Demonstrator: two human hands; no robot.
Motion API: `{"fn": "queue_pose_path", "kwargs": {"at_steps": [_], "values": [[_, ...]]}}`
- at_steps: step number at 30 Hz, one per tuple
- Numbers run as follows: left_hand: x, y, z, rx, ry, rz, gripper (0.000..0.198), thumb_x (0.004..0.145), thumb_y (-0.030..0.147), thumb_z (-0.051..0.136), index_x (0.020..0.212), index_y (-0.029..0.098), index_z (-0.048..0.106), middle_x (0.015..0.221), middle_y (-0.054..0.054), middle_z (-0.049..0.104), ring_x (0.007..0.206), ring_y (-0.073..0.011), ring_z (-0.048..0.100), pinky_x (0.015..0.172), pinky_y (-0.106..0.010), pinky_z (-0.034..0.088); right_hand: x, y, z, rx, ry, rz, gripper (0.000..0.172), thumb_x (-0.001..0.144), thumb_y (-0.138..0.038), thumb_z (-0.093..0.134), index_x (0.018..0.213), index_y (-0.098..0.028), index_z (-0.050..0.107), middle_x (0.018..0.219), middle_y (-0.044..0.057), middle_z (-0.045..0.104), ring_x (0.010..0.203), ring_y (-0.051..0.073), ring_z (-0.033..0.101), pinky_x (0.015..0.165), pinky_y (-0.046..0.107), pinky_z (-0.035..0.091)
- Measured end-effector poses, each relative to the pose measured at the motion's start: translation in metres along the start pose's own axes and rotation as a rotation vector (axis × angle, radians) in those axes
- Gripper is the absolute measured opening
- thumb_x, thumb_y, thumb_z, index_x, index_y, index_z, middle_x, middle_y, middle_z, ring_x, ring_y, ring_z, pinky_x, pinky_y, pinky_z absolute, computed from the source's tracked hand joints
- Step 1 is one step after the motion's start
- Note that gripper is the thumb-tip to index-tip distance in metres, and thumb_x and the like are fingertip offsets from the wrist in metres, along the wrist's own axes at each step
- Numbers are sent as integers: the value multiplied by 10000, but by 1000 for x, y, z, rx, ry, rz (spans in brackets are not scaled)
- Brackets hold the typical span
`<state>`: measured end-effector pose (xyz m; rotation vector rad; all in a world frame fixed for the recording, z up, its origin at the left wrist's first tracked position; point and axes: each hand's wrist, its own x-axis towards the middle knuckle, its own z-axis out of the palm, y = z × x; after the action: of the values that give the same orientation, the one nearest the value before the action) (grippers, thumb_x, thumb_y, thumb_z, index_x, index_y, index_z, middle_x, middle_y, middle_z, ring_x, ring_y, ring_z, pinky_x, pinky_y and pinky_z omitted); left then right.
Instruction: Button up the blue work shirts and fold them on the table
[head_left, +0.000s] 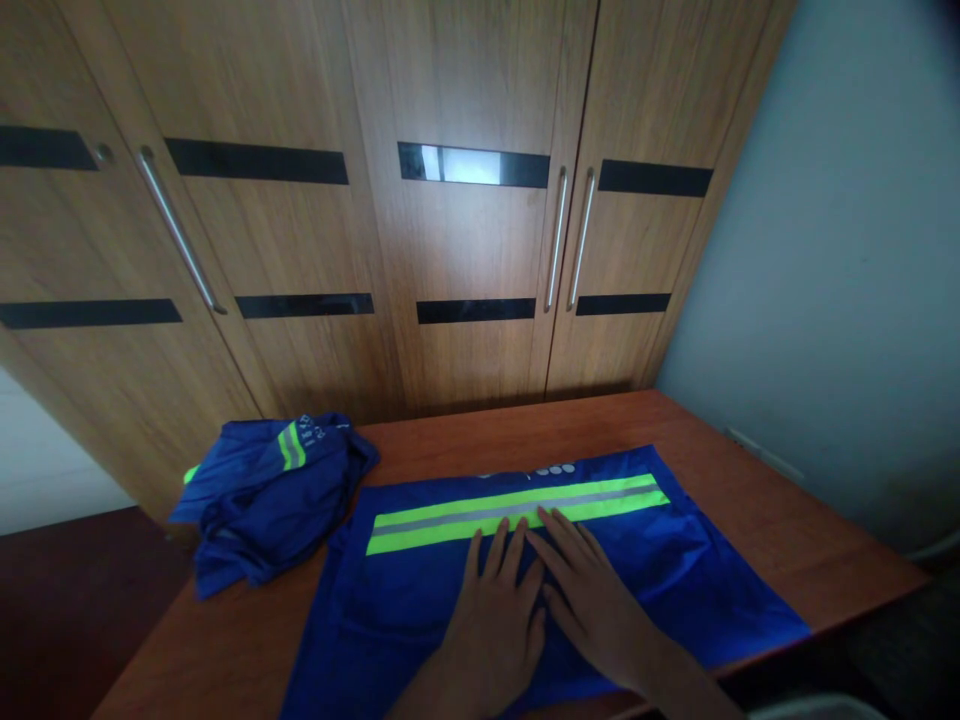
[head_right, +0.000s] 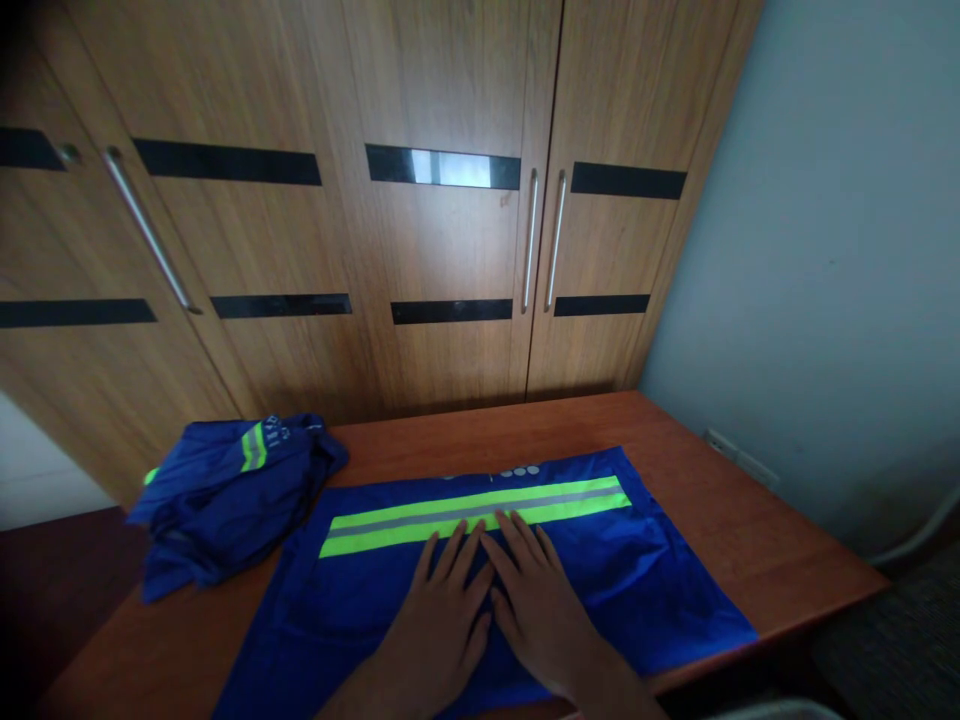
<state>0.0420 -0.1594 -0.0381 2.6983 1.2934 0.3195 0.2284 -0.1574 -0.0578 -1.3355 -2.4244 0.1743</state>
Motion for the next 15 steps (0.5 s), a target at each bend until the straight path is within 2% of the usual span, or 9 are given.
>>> {"fn": "queue_pose_path", "kwargs": {"at_steps": [4,8,12,15], "values": [[2,-6,11,-3,-76,-21,612,905,329,441,1482,270,248,1579,-71,164,1441,-328,117,1139,-621,130,3,10,16,-41,-62,24,597,928,-269,405,1496,-279,221,1571,39,181,1435,262,154,1143,512,218],[4,-10,18,2,-56,-28,617,917,355,414,1494,279,207,1582,-75,147,1442,-330,109,1133,-628,129,6,20,15,-45,-72,41,607,907,-269,423,1489,-256,250,1564,60,208,1432,265,165,1139,510,222],[12,-11,24,9,-16,-36,657,911,388,422,1503,277,160,1586,-56,141,1446,-318,95,1145,-607,117,26,20,8,-35,-17,46,629,830,-127,421,1451,-191,344,1555,101,227,1429,266,174,1138,503,225],[19,-13,25,-10,-20,-39,651,916,430,398,1503,255,176,1581,-61,176,1448,-310,91,1154,-591,100,48,21,9,-20,6,17,588,846,-128,393,1432,-162,373,1545,113,253,1429,251,179,1146,500,196]]}}
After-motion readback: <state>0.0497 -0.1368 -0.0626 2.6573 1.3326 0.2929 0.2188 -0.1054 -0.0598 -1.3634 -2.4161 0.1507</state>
